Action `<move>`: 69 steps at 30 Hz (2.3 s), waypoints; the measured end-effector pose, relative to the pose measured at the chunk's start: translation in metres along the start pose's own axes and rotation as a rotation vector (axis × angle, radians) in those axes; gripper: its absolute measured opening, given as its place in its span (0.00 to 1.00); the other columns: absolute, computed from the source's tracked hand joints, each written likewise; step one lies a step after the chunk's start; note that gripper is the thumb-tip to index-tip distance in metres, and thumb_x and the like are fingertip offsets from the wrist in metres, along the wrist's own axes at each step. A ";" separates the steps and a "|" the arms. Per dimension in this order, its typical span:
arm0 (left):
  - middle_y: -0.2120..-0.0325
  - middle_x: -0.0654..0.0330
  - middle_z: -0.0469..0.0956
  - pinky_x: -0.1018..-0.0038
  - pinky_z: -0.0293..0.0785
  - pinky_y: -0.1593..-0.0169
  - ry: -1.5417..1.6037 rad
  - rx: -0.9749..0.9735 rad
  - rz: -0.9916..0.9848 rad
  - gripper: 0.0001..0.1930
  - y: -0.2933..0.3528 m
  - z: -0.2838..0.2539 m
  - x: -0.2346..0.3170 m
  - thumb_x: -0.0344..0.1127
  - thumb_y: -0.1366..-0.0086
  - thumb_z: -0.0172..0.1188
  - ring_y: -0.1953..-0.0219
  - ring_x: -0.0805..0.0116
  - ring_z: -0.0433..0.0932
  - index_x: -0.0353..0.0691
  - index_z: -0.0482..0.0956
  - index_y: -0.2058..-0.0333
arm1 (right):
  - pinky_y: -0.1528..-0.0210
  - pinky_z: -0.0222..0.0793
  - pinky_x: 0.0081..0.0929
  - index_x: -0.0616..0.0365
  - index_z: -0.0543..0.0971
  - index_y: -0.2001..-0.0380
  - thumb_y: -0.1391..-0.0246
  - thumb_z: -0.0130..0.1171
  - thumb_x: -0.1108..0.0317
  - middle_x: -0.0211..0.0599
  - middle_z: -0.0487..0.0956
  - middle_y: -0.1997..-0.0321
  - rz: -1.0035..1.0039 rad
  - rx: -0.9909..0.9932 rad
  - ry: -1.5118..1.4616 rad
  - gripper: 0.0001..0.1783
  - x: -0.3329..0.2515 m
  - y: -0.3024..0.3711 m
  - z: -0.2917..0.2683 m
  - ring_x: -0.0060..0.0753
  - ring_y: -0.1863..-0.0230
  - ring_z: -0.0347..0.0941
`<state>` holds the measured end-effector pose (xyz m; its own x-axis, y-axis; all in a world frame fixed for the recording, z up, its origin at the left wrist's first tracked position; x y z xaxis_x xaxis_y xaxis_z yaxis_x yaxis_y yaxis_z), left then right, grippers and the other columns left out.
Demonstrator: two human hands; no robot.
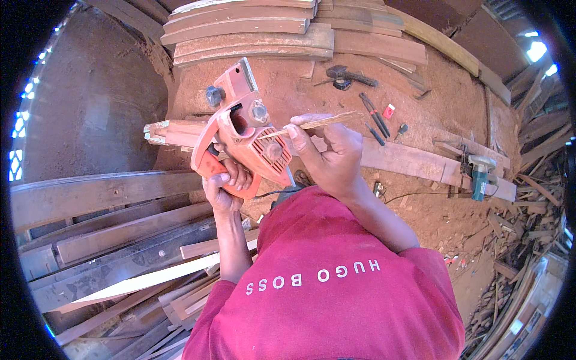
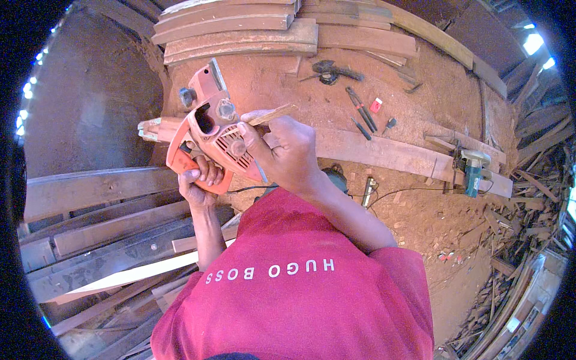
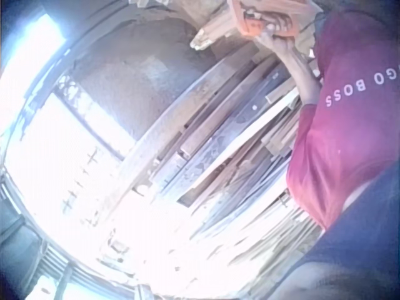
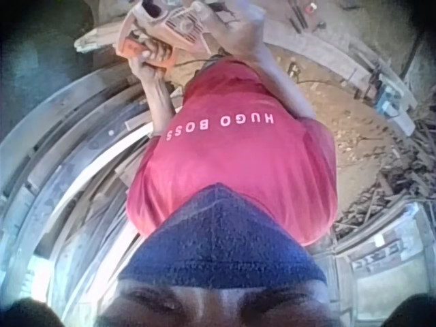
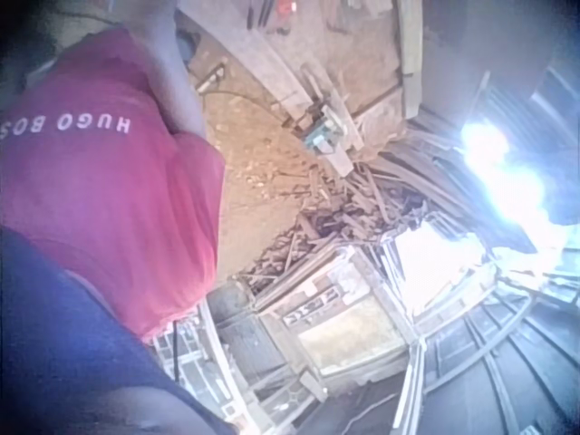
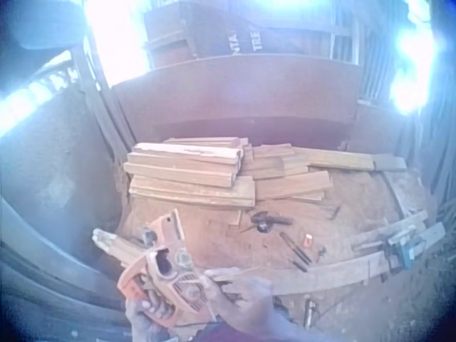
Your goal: The person holds an electric power planer and uses a thin wooden stick to apply a substance through the ventilation slots of the tool's casing.
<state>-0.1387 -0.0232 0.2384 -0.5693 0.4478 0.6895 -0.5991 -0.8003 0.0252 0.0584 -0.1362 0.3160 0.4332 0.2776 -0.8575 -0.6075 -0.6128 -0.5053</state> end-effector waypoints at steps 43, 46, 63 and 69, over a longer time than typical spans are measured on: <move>0.85 0.62 0.62 0.75 0.66 0.80 -0.129 0.038 0.041 0.29 0.002 -0.004 0.000 0.26 0.50 0.51 0.87 0.71 0.63 0.36 0.63 0.45 | 0.68 0.76 0.31 0.63 0.79 0.63 0.46 0.64 0.72 0.46 0.82 0.71 0.184 -0.205 0.052 0.09 0.001 -0.013 -0.005 0.36 0.69 0.83; 0.85 0.63 0.61 0.74 0.66 0.80 -0.120 0.033 0.036 0.23 0.003 0.001 0.002 0.28 0.47 0.52 0.86 0.71 0.64 0.37 0.65 0.50 | 0.67 0.76 0.29 0.63 0.80 0.62 0.46 0.64 0.72 0.44 0.83 0.70 0.174 -0.181 0.015 0.09 0.014 -0.004 0.003 0.32 0.69 0.83; 0.85 0.62 0.62 0.76 0.65 0.80 -0.093 0.061 0.013 0.28 0.005 0.000 0.000 0.28 0.49 0.52 0.86 0.72 0.63 0.35 0.65 0.45 | 0.67 0.76 0.30 0.62 0.80 0.63 0.48 0.66 0.73 0.45 0.83 0.70 0.040 -0.119 0.070 0.10 0.023 0.009 0.013 0.36 0.69 0.83; 0.83 0.63 0.62 0.76 0.64 0.81 -0.100 0.064 0.014 0.28 0.007 0.000 -0.002 0.28 0.48 0.51 0.85 0.73 0.62 0.35 0.65 0.45 | 0.69 0.75 0.25 0.66 0.81 0.63 0.50 0.67 0.76 0.42 0.84 0.72 0.042 -0.111 0.038 0.10 0.026 0.006 0.016 0.26 0.72 0.82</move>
<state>-0.1423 -0.0299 0.2374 -0.5167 0.3970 0.7586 -0.5521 -0.8316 0.0592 0.0552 -0.1213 0.2892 0.4353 0.2234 -0.8721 -0.5493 -0.7016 -0.4539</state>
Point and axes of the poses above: each hand's wrist, its own y-axis away from the middle knuckle, its own z-axis out of the palm, x = y × z, the point moved 1 cm from there along -y, towards the middle knuckle
